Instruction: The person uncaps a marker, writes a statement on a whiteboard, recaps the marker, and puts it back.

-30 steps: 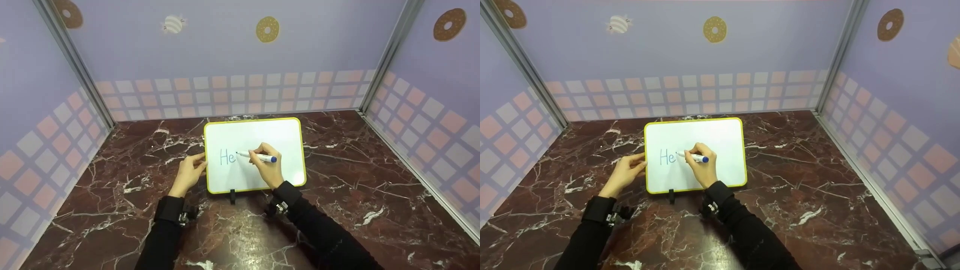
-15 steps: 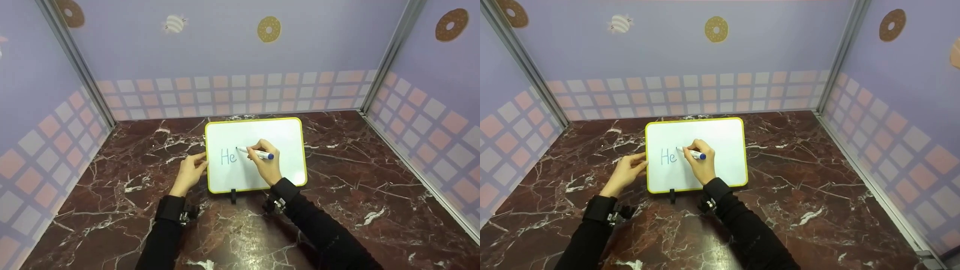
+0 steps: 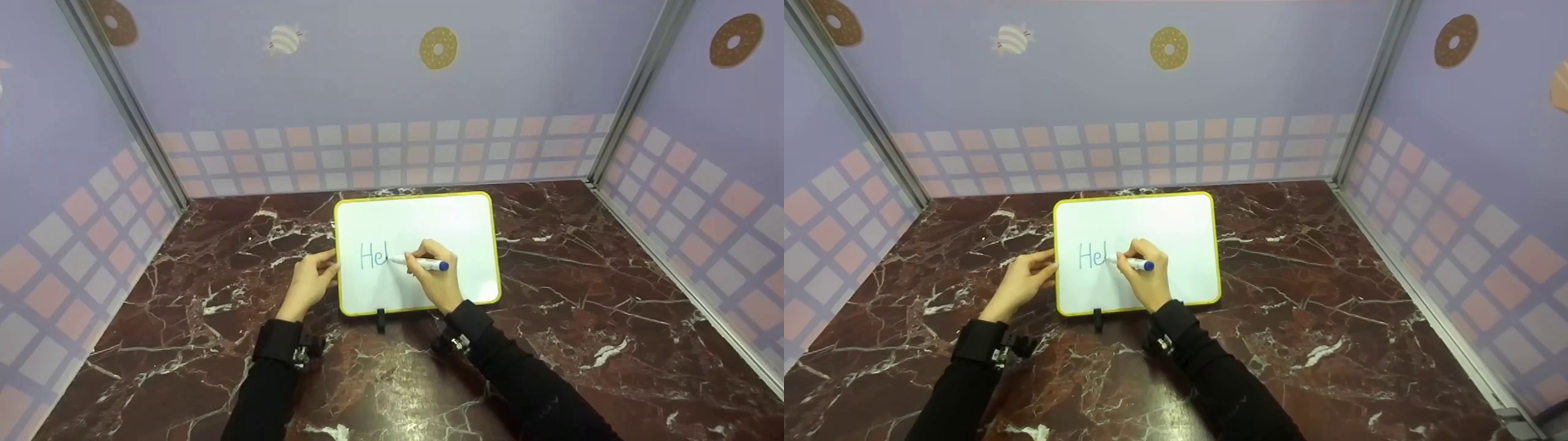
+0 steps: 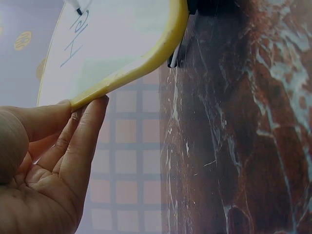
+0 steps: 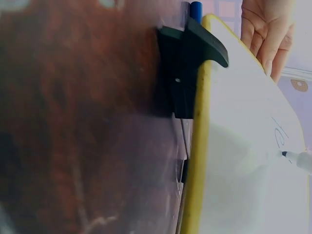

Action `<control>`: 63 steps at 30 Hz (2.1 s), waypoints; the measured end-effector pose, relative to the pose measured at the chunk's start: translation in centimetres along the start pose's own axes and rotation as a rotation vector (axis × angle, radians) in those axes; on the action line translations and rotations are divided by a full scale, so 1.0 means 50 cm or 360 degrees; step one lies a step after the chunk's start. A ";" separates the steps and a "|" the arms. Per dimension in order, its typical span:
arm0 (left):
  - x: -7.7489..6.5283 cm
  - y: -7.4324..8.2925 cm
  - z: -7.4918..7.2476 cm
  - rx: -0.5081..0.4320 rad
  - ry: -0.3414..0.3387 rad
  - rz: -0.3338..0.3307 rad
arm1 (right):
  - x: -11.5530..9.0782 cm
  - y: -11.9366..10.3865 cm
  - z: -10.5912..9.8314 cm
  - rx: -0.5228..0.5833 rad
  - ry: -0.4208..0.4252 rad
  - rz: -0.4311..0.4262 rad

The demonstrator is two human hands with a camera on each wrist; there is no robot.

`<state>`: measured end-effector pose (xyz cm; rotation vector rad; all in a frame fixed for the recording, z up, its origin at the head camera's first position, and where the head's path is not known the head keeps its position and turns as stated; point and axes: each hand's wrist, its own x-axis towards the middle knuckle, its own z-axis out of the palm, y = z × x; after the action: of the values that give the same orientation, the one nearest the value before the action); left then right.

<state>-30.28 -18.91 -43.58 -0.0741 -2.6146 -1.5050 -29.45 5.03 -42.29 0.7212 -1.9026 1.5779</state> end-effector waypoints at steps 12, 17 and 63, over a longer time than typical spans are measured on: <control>-0.001 -0.004 -0.001 -0.0028 -0.0022 -0.0024 | -0.001 0.000 -0.015 -0.0022 0.0076 0.0005; 0.000 -0.002 -0.001 -0.0033 -0.0015 -0.0014 | 0.015 0.005 -0.016 -0.0032 0.0131 0.0031; -0.001 0.002 -0.006 -0.0019 -0.0043 -0.0040 | -0.001 0.027 -0.036 -0.0010 0.0198 -0.0003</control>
<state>-30.19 -19.13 -43.37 -0.0635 -2.6377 -1.5385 -30.23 7.03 -43.01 0.6072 -1.8157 1.5774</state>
